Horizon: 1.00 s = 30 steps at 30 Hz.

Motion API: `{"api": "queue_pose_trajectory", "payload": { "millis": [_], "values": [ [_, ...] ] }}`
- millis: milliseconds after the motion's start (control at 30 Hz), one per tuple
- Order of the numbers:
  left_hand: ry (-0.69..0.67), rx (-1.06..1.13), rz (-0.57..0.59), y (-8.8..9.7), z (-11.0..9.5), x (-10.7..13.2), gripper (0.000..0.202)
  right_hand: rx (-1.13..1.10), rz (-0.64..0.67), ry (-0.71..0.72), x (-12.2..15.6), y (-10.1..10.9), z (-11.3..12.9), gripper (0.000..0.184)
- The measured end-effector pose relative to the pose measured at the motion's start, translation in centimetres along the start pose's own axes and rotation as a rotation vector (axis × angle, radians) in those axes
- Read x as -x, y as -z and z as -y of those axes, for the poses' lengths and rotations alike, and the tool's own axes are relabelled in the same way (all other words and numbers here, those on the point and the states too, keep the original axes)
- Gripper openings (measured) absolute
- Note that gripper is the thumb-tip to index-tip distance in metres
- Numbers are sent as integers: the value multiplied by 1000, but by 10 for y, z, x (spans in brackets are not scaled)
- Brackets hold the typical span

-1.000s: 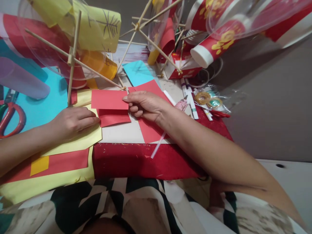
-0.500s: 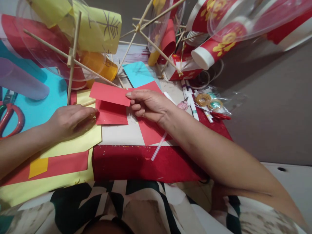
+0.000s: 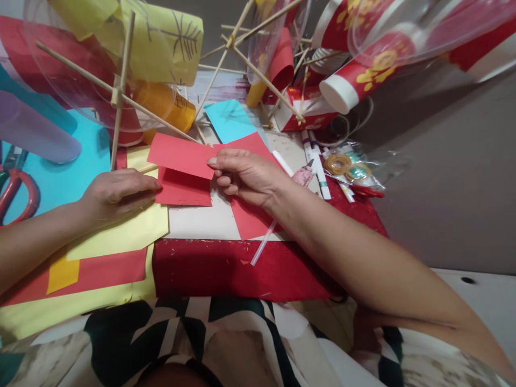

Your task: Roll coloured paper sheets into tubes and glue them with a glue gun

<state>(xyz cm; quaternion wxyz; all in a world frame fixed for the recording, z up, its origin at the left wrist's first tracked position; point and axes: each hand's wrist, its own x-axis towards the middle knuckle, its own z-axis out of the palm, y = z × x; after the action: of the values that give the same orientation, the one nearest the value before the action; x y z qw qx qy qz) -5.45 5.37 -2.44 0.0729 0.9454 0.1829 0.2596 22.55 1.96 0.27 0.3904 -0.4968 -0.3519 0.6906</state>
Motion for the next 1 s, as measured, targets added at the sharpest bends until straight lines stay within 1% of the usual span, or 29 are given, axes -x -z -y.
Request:
{"api": "queue_pose_trajectory", "payload": {
  "millis": [100,200,267,367,500,667,733,800,867,1000],
  "values": [
    [14,23,14,0,1,0,14,-18,-7,43,4,-3,-4,29],
    [-42,22,5,0,3,0,15,19,-12,104,10,-5,-8,27],
    [-76,12,-5,-1,3,0,15,41,-41,134,13,-6,-11,27],
    [-85,4,-30,-1,2,0,14,95,-82,158,19,-5,-16,26],
    [-42,58,-34,0,-2,-1,11,139,-117,207,25,-4,-22,23],
    [81,127,-36,4,-10,-2,12,120,-189,256,29,-4,-24,32],
    [90,141,-27,5,-12,-2,13,118,-207,273,33,-5,-23,33],
    [54,143,-26,6,-14,-2,13,127,-214,274,38,-8,-23,31],
    [-19,123,-39,6,-14,-1,11,138,-207,265,45,-10,-24,29],
    [-156,8,-136,5,-14,1,4,151,-202,240,57,-13,-28,29]
  ]
}}
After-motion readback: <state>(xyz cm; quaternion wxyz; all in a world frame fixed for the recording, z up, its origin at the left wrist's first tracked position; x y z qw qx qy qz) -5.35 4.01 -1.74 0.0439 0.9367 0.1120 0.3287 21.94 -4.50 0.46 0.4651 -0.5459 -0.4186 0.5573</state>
